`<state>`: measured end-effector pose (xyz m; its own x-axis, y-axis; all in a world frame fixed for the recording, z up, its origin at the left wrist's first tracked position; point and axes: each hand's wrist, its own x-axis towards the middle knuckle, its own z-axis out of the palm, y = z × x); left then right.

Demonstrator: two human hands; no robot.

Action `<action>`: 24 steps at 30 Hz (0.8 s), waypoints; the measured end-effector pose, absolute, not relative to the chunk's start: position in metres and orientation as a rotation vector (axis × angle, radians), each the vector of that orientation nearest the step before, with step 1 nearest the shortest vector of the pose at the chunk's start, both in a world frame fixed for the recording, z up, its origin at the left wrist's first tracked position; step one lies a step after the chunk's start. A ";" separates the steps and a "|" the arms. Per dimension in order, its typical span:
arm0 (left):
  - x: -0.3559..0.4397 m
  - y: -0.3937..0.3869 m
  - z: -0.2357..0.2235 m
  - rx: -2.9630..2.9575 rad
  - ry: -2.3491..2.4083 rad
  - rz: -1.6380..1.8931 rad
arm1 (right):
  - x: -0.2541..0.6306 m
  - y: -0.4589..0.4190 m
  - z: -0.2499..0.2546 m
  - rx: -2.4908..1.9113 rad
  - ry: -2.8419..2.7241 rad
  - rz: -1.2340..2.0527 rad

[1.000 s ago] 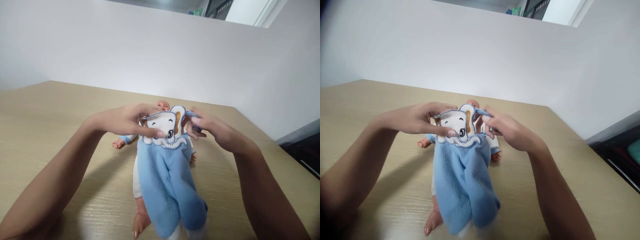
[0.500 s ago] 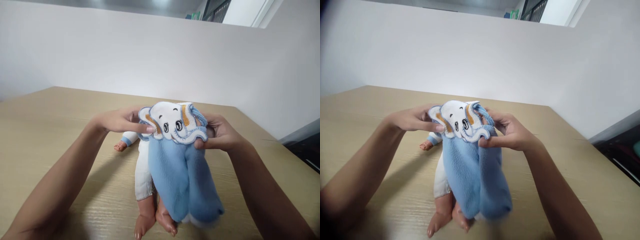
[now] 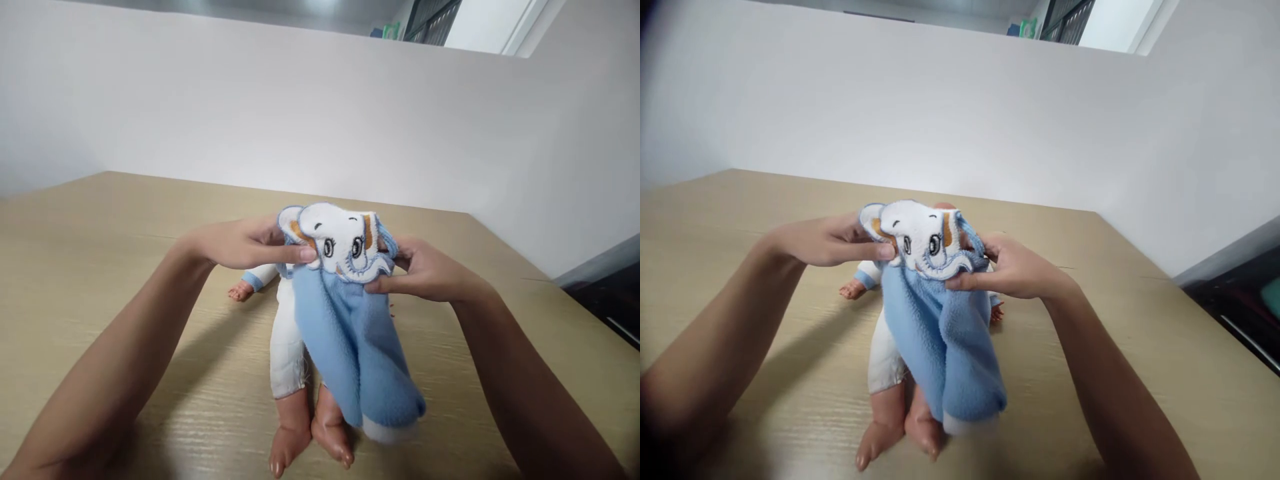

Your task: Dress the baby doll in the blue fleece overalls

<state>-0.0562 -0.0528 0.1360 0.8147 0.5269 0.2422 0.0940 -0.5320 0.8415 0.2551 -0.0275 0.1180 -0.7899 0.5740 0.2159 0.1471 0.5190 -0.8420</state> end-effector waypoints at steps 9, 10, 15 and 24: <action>-0.035 -0.063 0.136 2.127 0.570 1.033 | 0.268 -0.030 0.128 -0.626 -2.237 1.250; -0.031 -0.065 0.136 2.130 0.578 1.065 | 0.264 -0.031 0.127 -0.642 -2.300 1.257; -0.032 -0.071 0.136 2.082 0.680 0.962 | 0.245 -0.040 0.126 -0.534 -2.648 1.274; -0.065 -0.059 0.144 2.132 0.677 0.526 | 0.241 -0.050 0.127 -0.477 -2.466 1.477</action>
